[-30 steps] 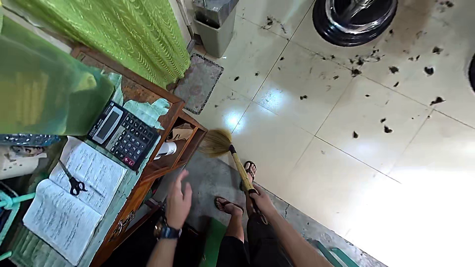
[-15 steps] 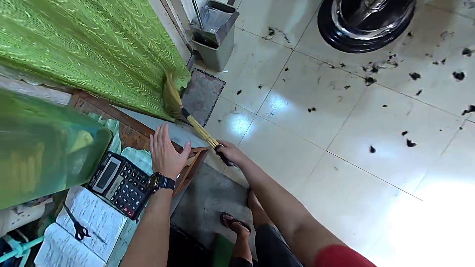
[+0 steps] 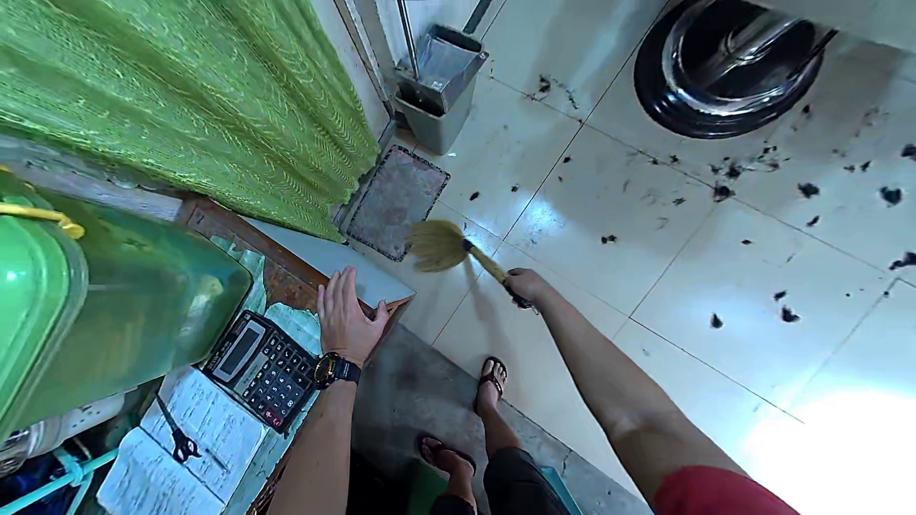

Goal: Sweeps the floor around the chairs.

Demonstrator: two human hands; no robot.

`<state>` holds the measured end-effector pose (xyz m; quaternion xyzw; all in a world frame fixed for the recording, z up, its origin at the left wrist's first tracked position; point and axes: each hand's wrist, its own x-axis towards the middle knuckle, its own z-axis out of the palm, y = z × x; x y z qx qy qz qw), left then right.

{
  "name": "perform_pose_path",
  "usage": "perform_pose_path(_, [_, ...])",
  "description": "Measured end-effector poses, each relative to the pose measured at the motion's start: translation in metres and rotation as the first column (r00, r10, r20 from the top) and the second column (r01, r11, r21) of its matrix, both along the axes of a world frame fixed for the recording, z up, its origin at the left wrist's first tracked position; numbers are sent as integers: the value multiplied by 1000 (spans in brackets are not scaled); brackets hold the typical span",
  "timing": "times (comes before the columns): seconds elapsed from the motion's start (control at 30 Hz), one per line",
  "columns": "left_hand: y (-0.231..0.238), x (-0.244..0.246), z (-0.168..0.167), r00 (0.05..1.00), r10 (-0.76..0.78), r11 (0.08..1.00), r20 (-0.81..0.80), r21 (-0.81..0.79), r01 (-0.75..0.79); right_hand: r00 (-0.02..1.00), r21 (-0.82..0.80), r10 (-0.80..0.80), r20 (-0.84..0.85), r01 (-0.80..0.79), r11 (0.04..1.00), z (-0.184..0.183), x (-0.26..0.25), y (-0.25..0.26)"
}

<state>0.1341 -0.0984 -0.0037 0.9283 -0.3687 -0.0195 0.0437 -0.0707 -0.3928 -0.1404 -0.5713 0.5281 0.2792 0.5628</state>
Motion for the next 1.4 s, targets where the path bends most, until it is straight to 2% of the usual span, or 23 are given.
perform_pose_path(0.1, [-1,1,0,1000,4,1000,10,6,-4,998,-215,62,-28,-67,974,2,-2,-44])
perform_pose_path(0.17, [-2,0,3,1000,16,1000,-16,14,-15,996,-297,81,-36,-88,951,15,-5,-65])
perform_pose_path(0.3, [-5,-1,4,1000,0,1000,-16,-13,0,996,-365,41,79,-9,931,60,-55,-58])
perform_pose_path(0.43, [-5,-4,9,1000,-9,1000,-18,-28,8,987,-201,67,145,-37,979,125,-147,18])
perform_pose_path(0.53, [-6,-5,11,999,0,1000,-38,-3,0,992,58,16,125,-24,998,168,-212,88])
perform_pose_path(0.63, [-5,-4,9,999,13,1000,-49,22,-11,996,308,69,56,-83,948,164,-245,133])
perform_pose_path(0.7, [-2,-3,8,998,11,999,-54,41,-9,983,376,181,19,-174,910,134,-243,155])
perform_pose_path(0.77, [-1,-1,6,998,6,998,-55,59,-3,946,366,325,4,-304,880,99,-228,158])
perform_pose_path(0.87, [-1,-1,6,999,-2,998,-52,59,6,859,232,511,-34,-491,840,69,-188,121])
perform_pose_path(0.93, [-1,-1,7,999,-13,999,-46,52,16,829,129,545,-128,-531,838,70,-154,82])
perform_pose_path(1.07, [-1,-1,8,999,-32,999,-36,28,33,869,-128,396,-298,-447,885,54,-95,20])
perform_pose_path(1.13, [-1,2,7,999,-36,999,-33,28,37,896,-238,313,-314,-393,888,43,-72,-4])
perform_pose_path(1.23, [0,3,6,999,-45,998,-24,32,45,919,-350,224,-325,-337,874,47,-48,-30])
perform_pose_path(1.33, [2,2,6,997,-70,997,-20,34,71,945,-414,161,-285,-273,869,65,-60,-34])
perform_pose_path(1.4, [-1,2,10,994,-104,994,-39,17,105,969,-438,89,-232,-186,880,85,-95,-7])
